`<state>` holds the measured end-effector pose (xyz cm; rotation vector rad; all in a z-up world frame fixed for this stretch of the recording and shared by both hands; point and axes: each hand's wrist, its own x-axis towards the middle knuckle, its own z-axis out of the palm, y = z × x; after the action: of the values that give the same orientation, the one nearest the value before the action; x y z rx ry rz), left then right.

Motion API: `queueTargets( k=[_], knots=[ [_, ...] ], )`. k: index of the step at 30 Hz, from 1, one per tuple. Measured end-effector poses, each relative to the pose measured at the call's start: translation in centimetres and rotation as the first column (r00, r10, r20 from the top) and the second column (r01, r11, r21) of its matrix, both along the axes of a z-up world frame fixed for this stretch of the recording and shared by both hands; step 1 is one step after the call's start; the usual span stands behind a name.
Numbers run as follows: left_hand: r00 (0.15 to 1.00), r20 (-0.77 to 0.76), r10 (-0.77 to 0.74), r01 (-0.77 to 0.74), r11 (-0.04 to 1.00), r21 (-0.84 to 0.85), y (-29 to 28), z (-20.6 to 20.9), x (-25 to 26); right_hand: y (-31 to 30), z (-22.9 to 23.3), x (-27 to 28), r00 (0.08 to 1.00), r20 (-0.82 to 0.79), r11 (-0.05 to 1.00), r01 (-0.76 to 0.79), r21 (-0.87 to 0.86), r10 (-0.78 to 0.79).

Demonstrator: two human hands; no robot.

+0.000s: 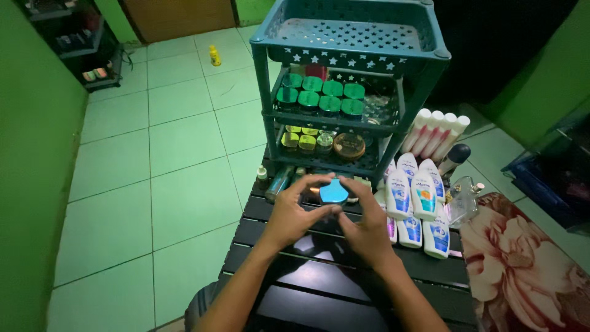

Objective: The person organizes cosmetic items on a small table. They repeatedly take bottles and jars from a green plastic rack, place them on the table, and then return them to the rack, arranging them in rows.

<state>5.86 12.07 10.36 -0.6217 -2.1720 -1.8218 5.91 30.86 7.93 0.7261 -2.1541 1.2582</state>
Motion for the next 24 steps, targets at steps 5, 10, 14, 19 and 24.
queueTargets(
  k=[5, 10, 14, 19, 24],
  knots=[
    [0.979, -0.201, -0.033, 0.020, 0.998, -0.065, -0.7, -2.1, 0.4, 0.5, -1.4, 0.6, 0.995, 0.066, 0.997, -0.071, 0.018, 0.070],
    [0.980, -0.196, -0.028, 0.014, 0.997, -0.075, -0.8, -3.2, 0.8, 0.5, -2.3, 0.8, 0.970, 0.184, 0.987, -0.162, -0.010, 0.161],
    [0.967, -0.250, -0.048, 0.027, 0.996, -0.088, -1.3, -4.2, 0.3, 0.5, -2.8, 0.7, 0.945, 0.299, 0.991, -0.127, -0.034, 0.132],
    [0.997, -0.080, -0.018, 0.008, 0.993, -0.121, -1.3, -5.1, 0.0, 0.8, -4.8, 0.2, 0.900, 0.411, 0.988, -0.113, -0.101, 0.145],
    [0.971, 0.236, -0.026, 0.082, 0.969, -0.233, -1.1, -4.4, 0.8, 1.3, -6.6, -0.9, 0.758, 0.641, 0.980, 0.011, -0.199, 0.121]
  ],
)
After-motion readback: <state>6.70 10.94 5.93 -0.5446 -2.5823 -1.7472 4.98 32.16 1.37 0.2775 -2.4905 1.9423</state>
